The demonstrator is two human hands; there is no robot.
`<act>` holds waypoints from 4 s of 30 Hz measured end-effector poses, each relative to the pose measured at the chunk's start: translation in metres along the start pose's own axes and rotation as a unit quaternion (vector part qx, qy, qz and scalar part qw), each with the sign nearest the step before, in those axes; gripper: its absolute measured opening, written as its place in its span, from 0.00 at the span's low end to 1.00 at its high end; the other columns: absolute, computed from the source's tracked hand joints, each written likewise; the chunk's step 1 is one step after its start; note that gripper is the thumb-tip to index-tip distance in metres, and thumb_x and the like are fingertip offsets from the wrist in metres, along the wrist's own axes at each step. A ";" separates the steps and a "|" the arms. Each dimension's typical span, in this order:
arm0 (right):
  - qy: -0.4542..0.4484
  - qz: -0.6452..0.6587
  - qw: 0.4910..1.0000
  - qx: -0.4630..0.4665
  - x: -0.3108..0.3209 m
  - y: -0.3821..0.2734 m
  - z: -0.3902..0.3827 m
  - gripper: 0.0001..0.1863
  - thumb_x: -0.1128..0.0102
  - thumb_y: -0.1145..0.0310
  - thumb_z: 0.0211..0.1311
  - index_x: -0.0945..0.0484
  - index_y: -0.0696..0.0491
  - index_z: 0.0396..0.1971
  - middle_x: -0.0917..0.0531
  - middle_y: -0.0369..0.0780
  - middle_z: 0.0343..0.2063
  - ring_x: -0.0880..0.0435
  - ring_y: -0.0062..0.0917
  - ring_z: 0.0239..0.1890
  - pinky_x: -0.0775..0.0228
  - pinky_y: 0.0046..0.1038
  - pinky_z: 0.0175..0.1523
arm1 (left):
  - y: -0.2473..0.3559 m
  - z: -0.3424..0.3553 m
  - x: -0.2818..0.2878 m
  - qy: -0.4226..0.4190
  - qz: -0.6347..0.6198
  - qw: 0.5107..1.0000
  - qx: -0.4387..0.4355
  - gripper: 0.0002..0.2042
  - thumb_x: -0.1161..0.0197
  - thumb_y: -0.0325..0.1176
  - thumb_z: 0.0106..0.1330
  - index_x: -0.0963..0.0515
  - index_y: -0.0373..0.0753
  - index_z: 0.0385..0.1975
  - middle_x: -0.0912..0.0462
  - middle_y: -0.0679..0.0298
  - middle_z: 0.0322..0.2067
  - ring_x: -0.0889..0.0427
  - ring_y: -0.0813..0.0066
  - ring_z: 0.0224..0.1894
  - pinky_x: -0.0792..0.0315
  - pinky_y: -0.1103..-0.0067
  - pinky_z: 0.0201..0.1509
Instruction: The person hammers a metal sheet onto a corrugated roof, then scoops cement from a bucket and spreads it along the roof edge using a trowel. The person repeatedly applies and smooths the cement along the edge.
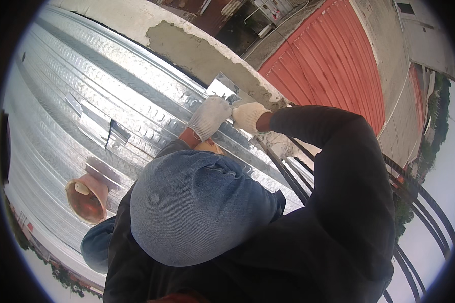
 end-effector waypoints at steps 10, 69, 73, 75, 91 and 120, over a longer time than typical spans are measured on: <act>0.025 -0.054 0.998 -0.032 0.009 -0.003 -0.021 0.27 0.28 0.44 0.74 0.12 0.58 0.41 0.08 0.53 0.32 0.05 0.52 0.40 0.15 0.53 0.45 | 0.004 -0.004 0.019 0.024 0.076 0.997 0.008 0.06 0.30 0.35 0.70 0.07 0.48 0.41 0.07 0.66 0.42 0.09 0.67 0.52 0.25 0.66 0.63; 0.331 -0.163 0.796 0.479 0.185 -0.498 0.133 0.25 0.26 0.50 0.75 0.15 0.52 0.61 0.10 0.44 0.49 0.10 0.40 0.54 0.17 0.45 0.57 | -0.039 -0.670 0.019 0.667 -0.389 0.289 0.566 0.28 0.38 0.19 0.62 0.15 0.28 0.65 0.08 0.57 0.53 0.09 0.69 0.51 0.14 0.74 0.60; 0.198 -0.184 0.884 0.381 0.171 -0.513 0.163 0.24 0.30 0.49 0.78 0.15 0.52 0.59 0.09 0.44 0.43 0.07 0.42 0.47 0.14 0.47 0.51 | -0.036 -0.627 0.072 0.721 -0.371 0.277 0.516 0.25 0.38 0.21 0.61 0.13 0.27 0.61 0.08 0.60 0.43 0.11 0.75 0.41 0.15 0.77 0.50; 0.171 -0.175 0.908 0.340 0.169 -0.509 0.170 0.22 0.33 0.50 0.79 0.15 0.53 0.57 0.08 0.46 0.39 0.05 0.44 0.43 0.14 0.49 0.47 | -0.039 -0.612 0.070 0.708 -0.369 0.283 0.530 0.24 0.37 0.22 0.62 0.12 0.26 0.59 0.10 0.61 0.40 0.13 0.76 0.38 0.17 0.77 0.45; 0.348 -0.476 0.773 0.233 0.231 -0.525 0.163 0.16 0.27 0.72 0.65 0.14 0.56 0.52 0.09 0.44 0.39 0.03 0.38 0.35 0.11 0.38 0.36 | -0.087 -0.548 0.091 0.681 -0.286 0.407 0.538 0.22 0.40 0.24 0.62 0.12 0.27 0.56 0.11 0.60 0.34 0.18 0.76 0.34 0.19 0.74 0.43; 0.002 -0.224 0.932 0.285 0.162 -0.466 0.143 0.16 0.36 0.67 0.67 0.06 0.61 0.43 0.07 0.59 0.41 0.04 0.54 0.47 0.11 0.49 0.54 | -0.052 -0.555 0.051 0.714 -0.406 0.365 0.439 0.33 0.37 0.18 0.60 0.20 0.25 0.70 0.11 0.55 0.57 0.10 0.68 0.54 0.16 0.73 0.64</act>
Point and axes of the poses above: each hand's wrist, its own z-axis towards the middle knuckle, its own x-axis out of the back of the hand, y = z × x, the point moved 2 cm from there along z, towards the middle knuckle
